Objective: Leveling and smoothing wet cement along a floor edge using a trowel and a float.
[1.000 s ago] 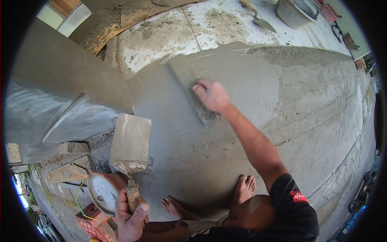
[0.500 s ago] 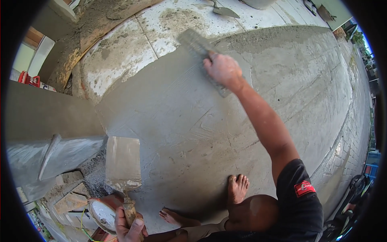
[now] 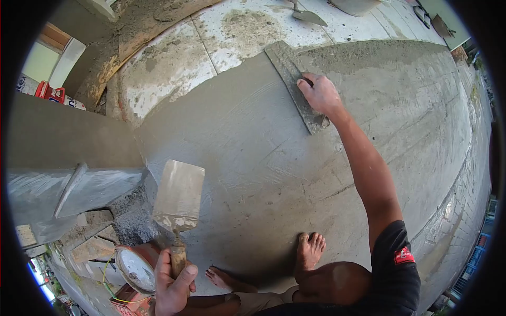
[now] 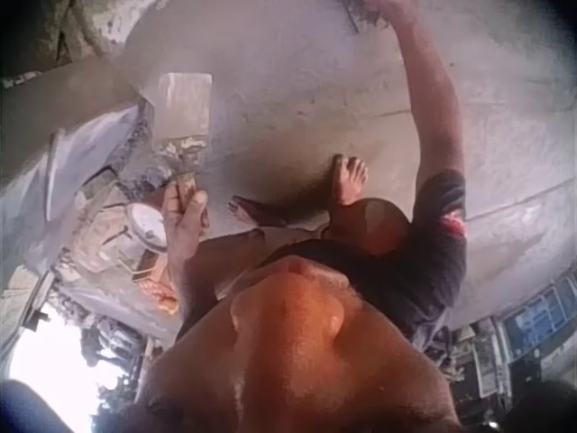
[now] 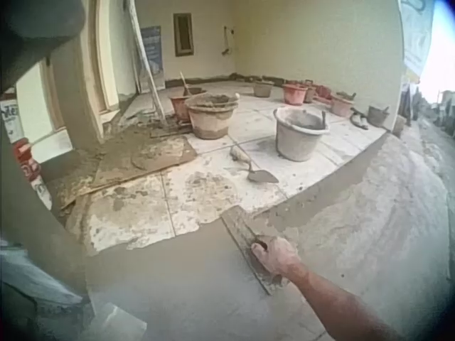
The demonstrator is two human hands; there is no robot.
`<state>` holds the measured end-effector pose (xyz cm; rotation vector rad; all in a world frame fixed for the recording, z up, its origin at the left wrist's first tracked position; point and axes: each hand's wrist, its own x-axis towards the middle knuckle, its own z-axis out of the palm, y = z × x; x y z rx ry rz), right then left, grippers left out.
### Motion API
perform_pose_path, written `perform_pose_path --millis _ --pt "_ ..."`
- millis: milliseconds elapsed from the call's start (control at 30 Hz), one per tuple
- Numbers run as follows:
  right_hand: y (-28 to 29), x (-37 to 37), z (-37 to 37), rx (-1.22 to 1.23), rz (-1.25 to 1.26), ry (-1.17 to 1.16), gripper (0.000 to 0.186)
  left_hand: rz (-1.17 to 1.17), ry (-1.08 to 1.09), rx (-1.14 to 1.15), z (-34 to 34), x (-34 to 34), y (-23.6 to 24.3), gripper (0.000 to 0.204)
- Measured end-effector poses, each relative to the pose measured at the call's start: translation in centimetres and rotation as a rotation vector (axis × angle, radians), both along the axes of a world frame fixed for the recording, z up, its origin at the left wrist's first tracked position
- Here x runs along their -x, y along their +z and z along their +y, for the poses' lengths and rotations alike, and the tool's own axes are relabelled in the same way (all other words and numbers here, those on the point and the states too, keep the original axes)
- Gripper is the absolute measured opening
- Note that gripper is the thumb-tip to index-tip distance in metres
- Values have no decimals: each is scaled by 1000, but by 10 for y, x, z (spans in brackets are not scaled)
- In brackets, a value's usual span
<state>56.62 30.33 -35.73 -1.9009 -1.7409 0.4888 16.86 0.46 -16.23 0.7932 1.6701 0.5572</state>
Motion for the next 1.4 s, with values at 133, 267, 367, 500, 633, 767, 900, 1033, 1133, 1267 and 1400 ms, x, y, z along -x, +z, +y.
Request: perform_pose_path --millis 133,267,367,500,633,767,900,1033,1133,1267,1400 --pt "2 -26 51 25 -54 -63 42 11 -7 31 -3 -4 -1 25" --pt "-11 -91 48 7 -69 -266 44 -15 -52 -15 -7 4 2 29" --pt "-23 -152 -10 67 -3 -516 47 -94 44 21 -17 12 6 40" --pt "-29 -178 -95 -34 473 -671 35 -92 131 -6 -17 20 1 46" --pt "-28 -116 -100 35 683 -640 37 -84 128 26 -19 18 6 49" --pt "-20 -5 -68 74 773 -438 37 -153 120 3 -29 25 20 55" --pt "-3 118 -49 176 725 -129 40 -152 192 -62 -43 41 23 56" --pt "3 229 -53 310 618 119 48 -77 327 -154 -54 57 23 53" --pt "3 296 -68 221 523 255 53 -65 331 -160 -60 70 24 55" --pt "6 345 -95 355 751 356 68 -138 296 -110 -71 81 25 56" --pt "-8 388 -107 391 917 397 59 -208 297 -147 -79 86 16 51"
